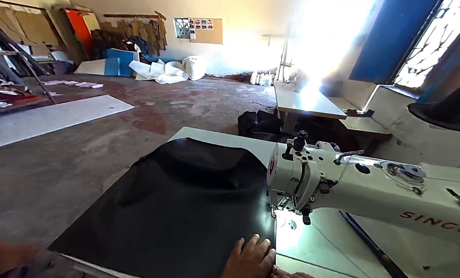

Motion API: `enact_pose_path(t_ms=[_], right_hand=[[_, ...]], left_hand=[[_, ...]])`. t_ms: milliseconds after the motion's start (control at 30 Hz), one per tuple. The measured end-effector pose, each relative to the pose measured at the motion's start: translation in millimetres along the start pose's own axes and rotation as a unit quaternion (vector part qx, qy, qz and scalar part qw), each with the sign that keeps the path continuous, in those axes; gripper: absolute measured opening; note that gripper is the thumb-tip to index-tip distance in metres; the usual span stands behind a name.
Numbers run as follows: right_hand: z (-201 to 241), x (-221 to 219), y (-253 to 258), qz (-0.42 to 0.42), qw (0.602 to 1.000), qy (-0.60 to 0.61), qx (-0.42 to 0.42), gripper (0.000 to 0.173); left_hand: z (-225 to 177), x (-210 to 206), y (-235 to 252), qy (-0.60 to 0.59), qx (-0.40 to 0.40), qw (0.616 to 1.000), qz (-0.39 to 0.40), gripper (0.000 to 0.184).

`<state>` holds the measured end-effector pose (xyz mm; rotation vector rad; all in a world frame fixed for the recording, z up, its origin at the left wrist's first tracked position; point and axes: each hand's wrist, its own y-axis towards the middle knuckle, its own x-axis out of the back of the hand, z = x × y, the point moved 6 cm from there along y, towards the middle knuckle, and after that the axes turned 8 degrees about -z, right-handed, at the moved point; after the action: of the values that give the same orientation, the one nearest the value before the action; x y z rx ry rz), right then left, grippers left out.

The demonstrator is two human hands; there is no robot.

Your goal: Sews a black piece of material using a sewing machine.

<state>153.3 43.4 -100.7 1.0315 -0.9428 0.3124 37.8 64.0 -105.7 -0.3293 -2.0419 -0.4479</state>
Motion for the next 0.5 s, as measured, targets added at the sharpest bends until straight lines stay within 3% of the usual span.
enact_pose_path(t_ms=[300, 400, 500], right_hand=[[-21.2, -3.9, 15.6, -0.012, 0.999, -0.032, -0.017, 0.008], [-19.4, -3.2, 12.4, -0.007, 0.999, -0.038, -0.001, 0.008], [-11.7, -2.5, 7.6, 0.003, 0.999, -0.038, 0.018, 0.011]], left_hand=[[12.5, -3.3, 25.7, 0.019, 0.020, 1.000, 0.005, 0.039], [13.4, -2.9, 15.4, -0.011, -0.052, 0.993, -0.106, 0.025], [13.3, 2.8, -0.9, -0.078, -0.119, 0.986, -0.091, 0.022]])
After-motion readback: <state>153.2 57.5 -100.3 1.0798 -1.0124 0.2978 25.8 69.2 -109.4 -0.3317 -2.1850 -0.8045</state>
